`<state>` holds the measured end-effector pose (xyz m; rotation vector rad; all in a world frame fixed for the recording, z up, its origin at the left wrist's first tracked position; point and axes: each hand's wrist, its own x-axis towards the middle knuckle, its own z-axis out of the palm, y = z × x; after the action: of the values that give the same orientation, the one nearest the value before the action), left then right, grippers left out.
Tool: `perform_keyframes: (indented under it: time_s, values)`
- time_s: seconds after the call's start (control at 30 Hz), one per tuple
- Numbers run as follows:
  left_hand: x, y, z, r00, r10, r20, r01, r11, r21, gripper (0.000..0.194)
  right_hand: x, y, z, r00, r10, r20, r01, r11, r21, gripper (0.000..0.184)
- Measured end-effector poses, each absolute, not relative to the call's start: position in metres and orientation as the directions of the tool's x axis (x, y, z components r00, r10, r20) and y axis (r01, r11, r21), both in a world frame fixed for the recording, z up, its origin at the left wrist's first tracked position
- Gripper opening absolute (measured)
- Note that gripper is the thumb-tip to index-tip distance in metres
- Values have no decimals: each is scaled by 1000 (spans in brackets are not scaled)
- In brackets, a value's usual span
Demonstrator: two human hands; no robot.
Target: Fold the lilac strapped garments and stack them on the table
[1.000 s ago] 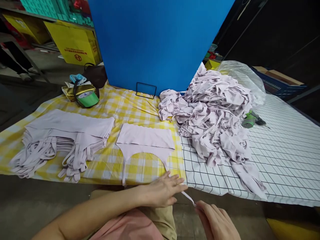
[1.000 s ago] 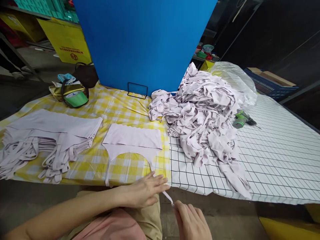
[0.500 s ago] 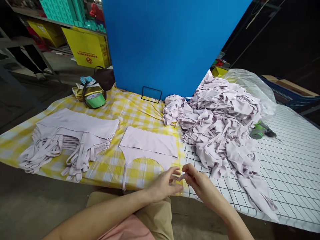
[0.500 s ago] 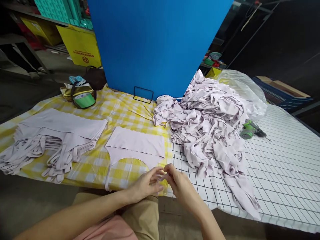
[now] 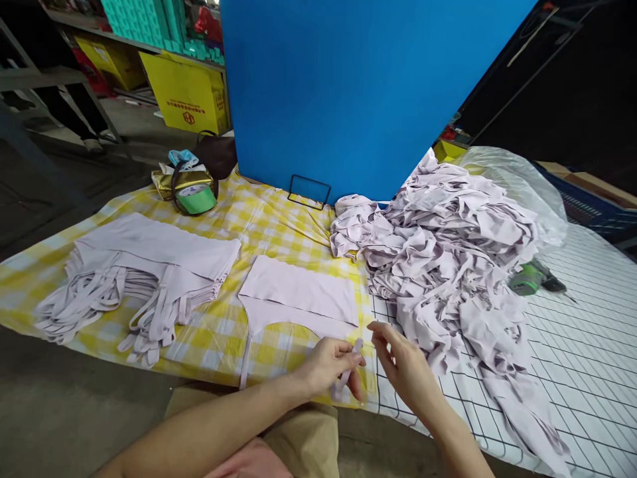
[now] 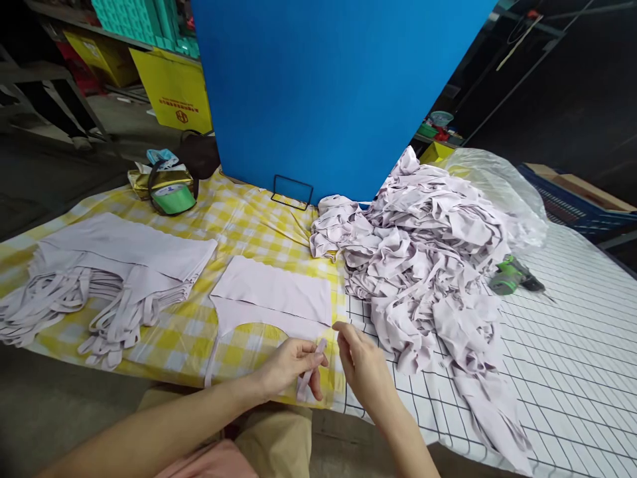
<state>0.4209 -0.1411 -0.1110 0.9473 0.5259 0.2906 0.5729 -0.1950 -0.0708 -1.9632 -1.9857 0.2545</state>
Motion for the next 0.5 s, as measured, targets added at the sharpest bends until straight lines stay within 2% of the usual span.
perform_keyframes:
  time_s: [0.1,0.17,0.23,0.33,0.5]
  values:
    - [420,-140,-112,831,463,-309,-19,578,816,57,571,-200,-85,-168,954,248,969,205,-134,23]
    - [420,-139,-111,840,448,-307,-25,597,802,57,568,-201,-92,-244,922,302,968,251,15,23]
    - [420,-139,-109,848,428,-313,-26,624,781,56,566,-201,-98,-287,901,326,958,271,95,23]
    - [420,-140,-107,845,406,-349,0,652,758,55,562,-198,-105,-315,883,349,949,300,97,26]
    - [420,-136,-111,862,375,-342,72,576,814,54,559,-193,-115,-259,906,336,955,293,-53,26]
